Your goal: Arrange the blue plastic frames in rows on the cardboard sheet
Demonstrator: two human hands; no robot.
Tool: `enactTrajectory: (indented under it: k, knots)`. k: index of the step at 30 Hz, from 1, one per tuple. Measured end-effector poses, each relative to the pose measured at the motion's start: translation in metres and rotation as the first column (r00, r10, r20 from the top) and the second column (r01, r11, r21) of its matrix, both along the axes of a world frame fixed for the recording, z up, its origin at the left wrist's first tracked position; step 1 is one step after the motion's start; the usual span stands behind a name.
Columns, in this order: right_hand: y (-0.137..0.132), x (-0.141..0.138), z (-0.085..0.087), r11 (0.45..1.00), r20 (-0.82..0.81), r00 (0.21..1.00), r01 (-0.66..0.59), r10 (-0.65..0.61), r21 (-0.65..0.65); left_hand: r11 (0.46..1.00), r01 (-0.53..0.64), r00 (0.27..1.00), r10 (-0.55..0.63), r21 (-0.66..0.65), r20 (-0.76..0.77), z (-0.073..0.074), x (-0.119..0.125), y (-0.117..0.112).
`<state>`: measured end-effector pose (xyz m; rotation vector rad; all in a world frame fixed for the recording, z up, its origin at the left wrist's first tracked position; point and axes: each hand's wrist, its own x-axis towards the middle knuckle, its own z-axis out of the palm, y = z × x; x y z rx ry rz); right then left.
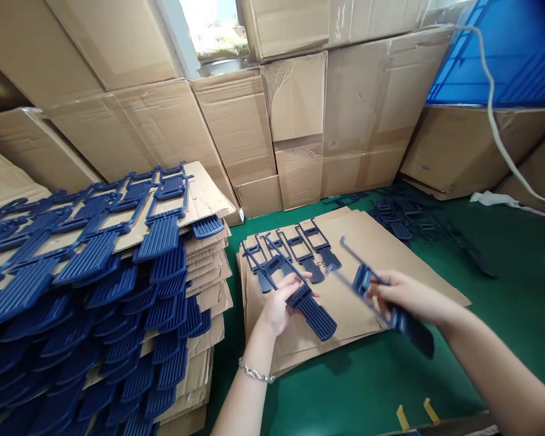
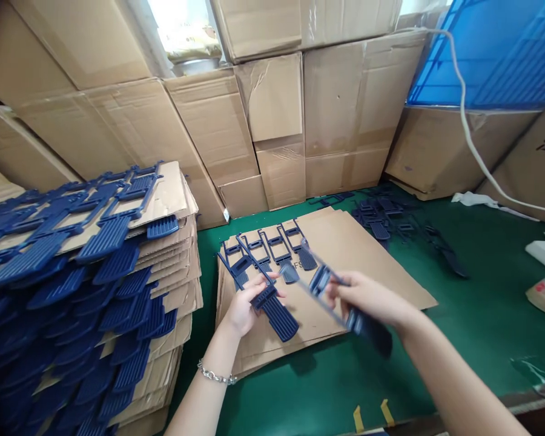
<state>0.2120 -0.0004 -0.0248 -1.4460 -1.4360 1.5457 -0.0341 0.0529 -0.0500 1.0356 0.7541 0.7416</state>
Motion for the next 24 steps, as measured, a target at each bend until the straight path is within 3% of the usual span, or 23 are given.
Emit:
enactTrajectory:
  k: [2,4,6,7,10,12,13,15,17,20,24]
  knots:
    - [0.017,0.028,-0.004,0.949,0.189,0.934,0.281,-0.304,0.141,0.998,0.05,0.998,-0.052,-0.035,-0.044,0.001,-0.006,0.001]
    - [0.033,0.049,-0.012,0.842,0.478,0.694,0.429,-0.539,0.327,0.987,0.143,0.987,-0.148,-0.078,-0.067,0.002,-0.01,0.0]
    - [0.046,0.062,-0.021,0.772,0.606,0.484,0.467,-0.631,0.431,0.961,0.253,0.963,-0.261,-0.114,-0.067,0.003,-0.012,-0.002]
    - [0.051,0.065,-0.025,0.759,0.624,0.443,0.473,-0.644,0.448,0.943,0.308,0.946,-0.317,-0.124,-0.066,0.003,-0.013,-0.003]
    - [0.056,0.067,-0.039,0.769,0.583,0.503,0.464,-0.638,0.44,0.884,0.451,0.886,-0.46,-0.121,-0.06,0.003,-0.011,-0.007]
    - [0.052,0.065,-0.045,0.802,0.587,0.547,0.382,-0.597,0.46,0.831,0.54,0.836,-0.548,-0.138,-0.026,0.002,-0.011,-0.008]
    - [0.048,0.064,-0.047,0.823,0.634,0.526,0.322,-0.566,0.468,0.804,0.578,0.812,-0.584,-0.143,-0.001,0.001,-0.011,-0.009]
    - [0.038,0.062,-0.048,0.885,0.784,0.413,0.187,-0.464,0.426,0.763,0.633,0.773,-0.633,-0.129,0.042,-0.001,-0.013,-0.009]
    - [0.03,0.059,-0.047,0.949,0.899,0.305,0.084,-0.314,0.303,0.766,0.636,0.772,-0.632,-0.093,0.069,-0.004,-0.017,-0.007]
    - [0.031,0.051,-0.048,0.981,0.946,0.277,-0.043,-0.169,0.188,0.815,0.577,0.815,-0.568,-0.06,0.116,-0.007,-0.026,-0.002]
    - [0.05,0.036,-0.055,0.959,0.927,0.286,-0.074,-0.244,0.275,0.845,0.534,0.836,-0.527,-0.008,0.153,-0.011,-0.031,0.003]
